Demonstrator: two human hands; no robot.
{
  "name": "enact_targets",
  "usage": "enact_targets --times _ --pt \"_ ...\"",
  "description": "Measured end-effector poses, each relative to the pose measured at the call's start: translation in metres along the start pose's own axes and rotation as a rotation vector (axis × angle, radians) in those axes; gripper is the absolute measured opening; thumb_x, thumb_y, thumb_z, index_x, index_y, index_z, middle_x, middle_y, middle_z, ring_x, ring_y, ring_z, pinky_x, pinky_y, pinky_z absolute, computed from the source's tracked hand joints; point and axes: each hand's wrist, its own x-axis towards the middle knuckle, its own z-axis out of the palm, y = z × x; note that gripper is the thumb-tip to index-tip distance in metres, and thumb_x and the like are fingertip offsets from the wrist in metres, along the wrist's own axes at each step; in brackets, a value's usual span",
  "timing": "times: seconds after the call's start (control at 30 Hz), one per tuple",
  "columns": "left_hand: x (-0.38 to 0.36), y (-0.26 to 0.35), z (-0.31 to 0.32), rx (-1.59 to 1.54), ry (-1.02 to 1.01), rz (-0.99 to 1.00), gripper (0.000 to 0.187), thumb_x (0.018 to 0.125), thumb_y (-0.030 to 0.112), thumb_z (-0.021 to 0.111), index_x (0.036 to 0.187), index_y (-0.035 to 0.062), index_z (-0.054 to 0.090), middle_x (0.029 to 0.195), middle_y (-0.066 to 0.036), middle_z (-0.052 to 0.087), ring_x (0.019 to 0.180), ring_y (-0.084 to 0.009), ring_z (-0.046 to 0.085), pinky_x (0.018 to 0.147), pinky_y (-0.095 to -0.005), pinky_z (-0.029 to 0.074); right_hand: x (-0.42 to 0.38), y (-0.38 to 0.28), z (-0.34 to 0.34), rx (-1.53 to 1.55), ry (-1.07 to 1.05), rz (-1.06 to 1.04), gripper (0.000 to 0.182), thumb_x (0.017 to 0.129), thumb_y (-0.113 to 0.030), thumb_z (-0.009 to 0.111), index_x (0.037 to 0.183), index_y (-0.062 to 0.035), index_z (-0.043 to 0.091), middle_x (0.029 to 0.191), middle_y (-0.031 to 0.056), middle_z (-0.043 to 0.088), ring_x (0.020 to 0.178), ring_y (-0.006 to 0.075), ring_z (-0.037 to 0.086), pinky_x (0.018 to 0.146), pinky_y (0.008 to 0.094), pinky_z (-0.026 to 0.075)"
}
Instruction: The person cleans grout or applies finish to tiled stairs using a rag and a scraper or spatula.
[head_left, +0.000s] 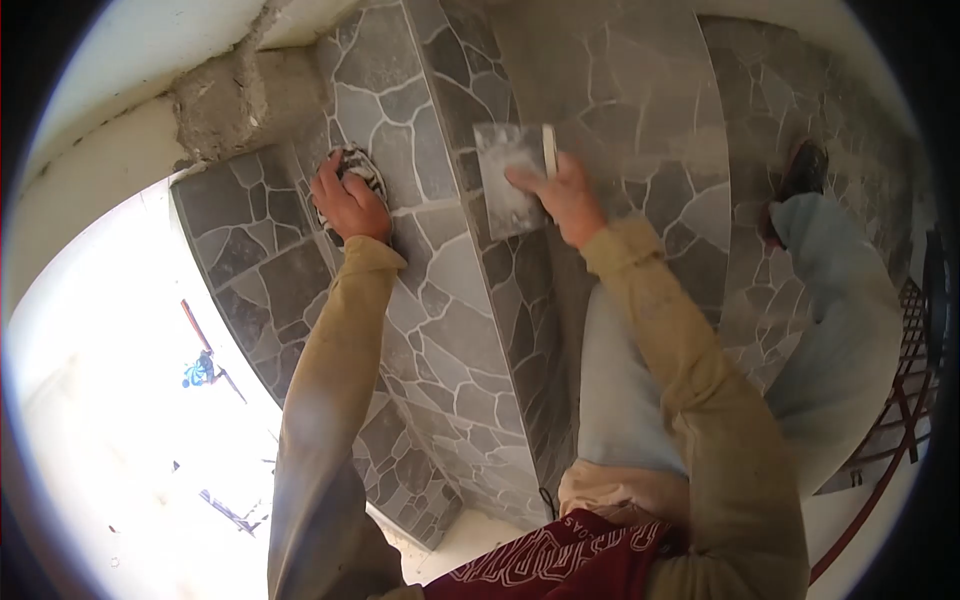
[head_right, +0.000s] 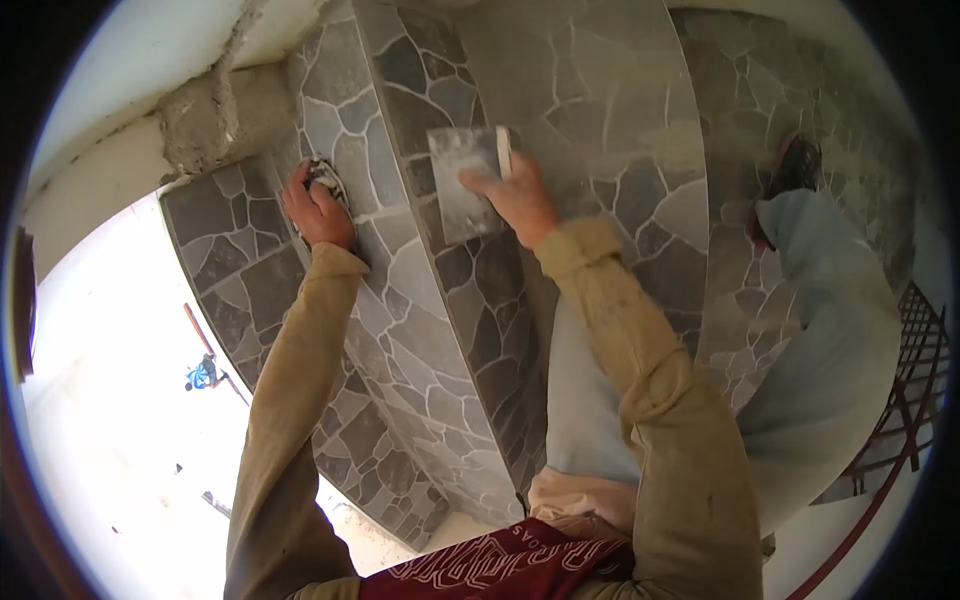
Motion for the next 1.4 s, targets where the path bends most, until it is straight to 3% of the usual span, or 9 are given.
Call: enact_targets --times 0.1,0.27,0.53,0.67,0.73,0.97,1.13,1.27,1.4 --pt "0.004 0.003 0.001 0.006 0.004 0.008 0.042 0.091 0.017 0.043 0.125 0.0021 0.063 0.122 -0.023 0.059 0.113 -0.0416 0.052 0.103 -0.0494 0.037 0.015 -0.002 0.005 0.179 0.024 0.005 0.040 0.079 -0.019 0.082 0.110 0.0013 0.067 0.103 0.0063 0.071 0.090 0.0132 0.063 0.081 0.0310 0.051" --pt "0.003 0.003 -0.001 0.019 0.006 0.042 0.041 0.091 0.016 0.044 0.125 0.0011 0.062 0.115 -0.023 0.060 0.108 -0.0406 0.054 0.099 -0.0473 0.041 0.013 -0.015 0.002 -0.103 0.078 0.011 0.036 0.079 -0.017 0.083 0.107 -0.0002 0.068 0.101 0.0054 0.072 0.085 0.0111 0.063 0.079 0.0301 0.051" --pt "0.000 0.006 -0.004 0.001 -0.036 -0.028 0.041 0.092 0.016 0.043 0.125 0.0022 0.062 0.124 -0.023 0.058 0.116 -0.0415 0.051 0.104 -0.0488 0.036 0.036 -0.034 0.009 0.034 -0.066 -0.015 0.030 0.080 -0.010 0.079 0.107 0.0005 0.069 0.102 0.0061 0.072 0.088 0.0117 0.064 0.081 0.0300 0.051" --pt "0.003 0.003 -0.003 0.013 -0.035 -0.023 0.040 0.092 0.016 0.044 0.125 0.0025 0.062 0.124 -0.023 0.057 0.117 -0.0415 0.051 0.104 -0.0489 0.036 0.028 -0.015 0.008 0.118 0.028 -0.020 0.033 0.081 -0.016 0.080 0.107 0.0018 0.068 0.104 0.0073 0.072 0.090 0.0115 0.064 0.080 0.0306 0.051" --pt "-0.002 0.003 -0.002 -0.007 -0.018 -0.004 0.040 0.092 0.016 0.044 0.125 0.0026 0.062 0.125 -0.022 0.057 0.117 -0.0412 0.051 0.104 -0.0488 0.036 0.046 -0.021 0.009 -0.138 -0.036 -0.122 0.036 0.084 -0.014 0.079 0.114 0.0005 0.068 0.104 0.0032 0.072 0.091 0.0098 0.065 0.083 0.0285 0.052" --pt "0.002 0.001 -0.003 0.029 -0.029 0.003 0.040 0.092 0.016 0.045 0.125 0.0024 0.062 0.123 -0.022 0.058 0.115 -0.0410 0.052 0.103 -0.0484 0.037 0.025 -0.020 0.009 0.092 0.022 0.017 0.043 0.080 -0.029 0.082 0.104 0.0031 0.068 0.101 0.0073 0.071 0.086 0.0125 0.062 0.080 0.0321 0.050" --pt "0.001 0.000 0.000 -0.005 -0.007 -0.018 0.040 0.090 0.015 0.045 0.123 0.0020 0.063 0.120 -0.022 0.059 0.112 -0.0415 0.053 0.101 -0.0491 0.039 0.048 -0.050 0.009 -0.094 -0.083 -0.090 0.045 0.080 -0.031 0.082 0.107 0.0016 0.067 0.097 0.0065 0.070 0.083 0.0152 0.061 0.079 0.0338 0.051" --pt "0.007 -0.002 0.000 -0.018 0.023 0.037 0.041 0.089 0.015 0.045 0.123 0.0023 0.064 0.119 -0.023 0.059 0.111 -0.0419 0.054 0.099 -0.0495 0.040 0.033 -0.049 0.002 -0.282 -0.029 -0.104 0.034 0.084 -0.025 0.081 0.104 -0.0012 0.067 0.092 0.0010 0.068 0.081 0.0090 0.060 0.073 0.0287 0.050" --pt "0.014 0.004 0.009 0.020 0.045 -0.039 0.039 0.087 0.013 0.045 0.119 0.0028 0.065 0.119 -0.023 0.059 0.110 -0.0428 0.054 0.097 -0.0513 0.041 -0.017 -0.012 0.002 -0.018 -0.096 -0.171 0.033 0.082 -0.023 0.082 0.102 -0.0017 0.067 0.090 0.0013 0.068 0.083 0.0089 0.061 0.072 0.0299 0.050"
